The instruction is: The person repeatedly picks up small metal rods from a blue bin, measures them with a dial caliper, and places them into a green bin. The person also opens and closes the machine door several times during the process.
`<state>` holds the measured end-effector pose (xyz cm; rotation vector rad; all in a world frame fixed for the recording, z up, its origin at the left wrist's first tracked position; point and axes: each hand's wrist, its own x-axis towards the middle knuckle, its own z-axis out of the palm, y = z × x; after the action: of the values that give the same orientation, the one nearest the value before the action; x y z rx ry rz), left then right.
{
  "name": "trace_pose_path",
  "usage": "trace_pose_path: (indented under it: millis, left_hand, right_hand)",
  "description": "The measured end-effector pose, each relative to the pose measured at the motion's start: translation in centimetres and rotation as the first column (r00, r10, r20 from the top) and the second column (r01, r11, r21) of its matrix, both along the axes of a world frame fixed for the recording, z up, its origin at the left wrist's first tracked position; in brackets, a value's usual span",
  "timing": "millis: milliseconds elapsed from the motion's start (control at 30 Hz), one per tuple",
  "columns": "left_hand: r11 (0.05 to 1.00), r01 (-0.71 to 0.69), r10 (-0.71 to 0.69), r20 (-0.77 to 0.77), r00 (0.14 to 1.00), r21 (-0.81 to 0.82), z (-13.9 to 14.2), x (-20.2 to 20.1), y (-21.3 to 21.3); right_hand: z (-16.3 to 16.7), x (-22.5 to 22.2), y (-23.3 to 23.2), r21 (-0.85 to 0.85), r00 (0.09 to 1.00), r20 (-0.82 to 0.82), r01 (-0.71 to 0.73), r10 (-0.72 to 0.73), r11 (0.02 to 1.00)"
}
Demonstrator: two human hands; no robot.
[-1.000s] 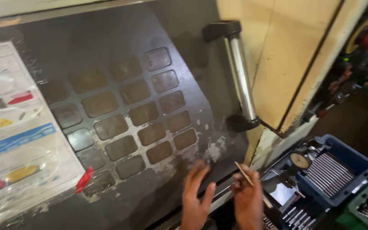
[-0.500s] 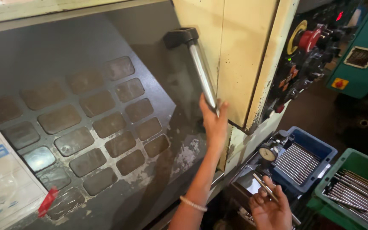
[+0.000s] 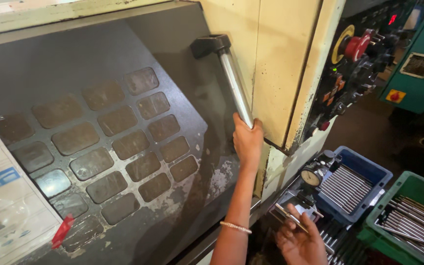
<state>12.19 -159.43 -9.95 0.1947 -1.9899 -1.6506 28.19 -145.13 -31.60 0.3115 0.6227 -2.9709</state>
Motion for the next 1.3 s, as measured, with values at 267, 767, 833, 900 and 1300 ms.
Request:
trace_pose_path:
  millis: [267,767,833,900,1300]
  left_hand:
    - [0.992,0.094,-0.094,-0.013,0.996,0.079,0.5,2.1,-1.3]
    - [0.991,0.119,-0.120,0.009,0.993,0.068,0.2,3.1,-1.8]
    - [0.992,0.110,-0.111,0.013,0.994,0.053,0.1,3.0,-1.8]
    - [0.992,0.113,-0.112,-0.009,0.994,0.065,0.0,3.0,-1.8]
    - [0.986,0.136,-0.128,-0.086,0.988,0.092,0.4,3.4,-1.3]
  right_hand:
    - [-1.2,3.1,-1.0,-0.071,0.998,-0.063,-0.031,0.026,0.997]
    - [-0.9,5.5,-1.0,0.011,0.997,0.064,0.040,-0.040,0.999]
    - [-1.0,5.5,-1.0,0.012,0.996,0.080,0.043,-0.043,0.999]
    - [-1.2,5.4,-1.0,0.001,0.998,0.052,0.039,-0.039,0.999]
    - [-1.3,5.6,-0.9,0.046,0.993,0.094,0.069,-0.074,0.997]
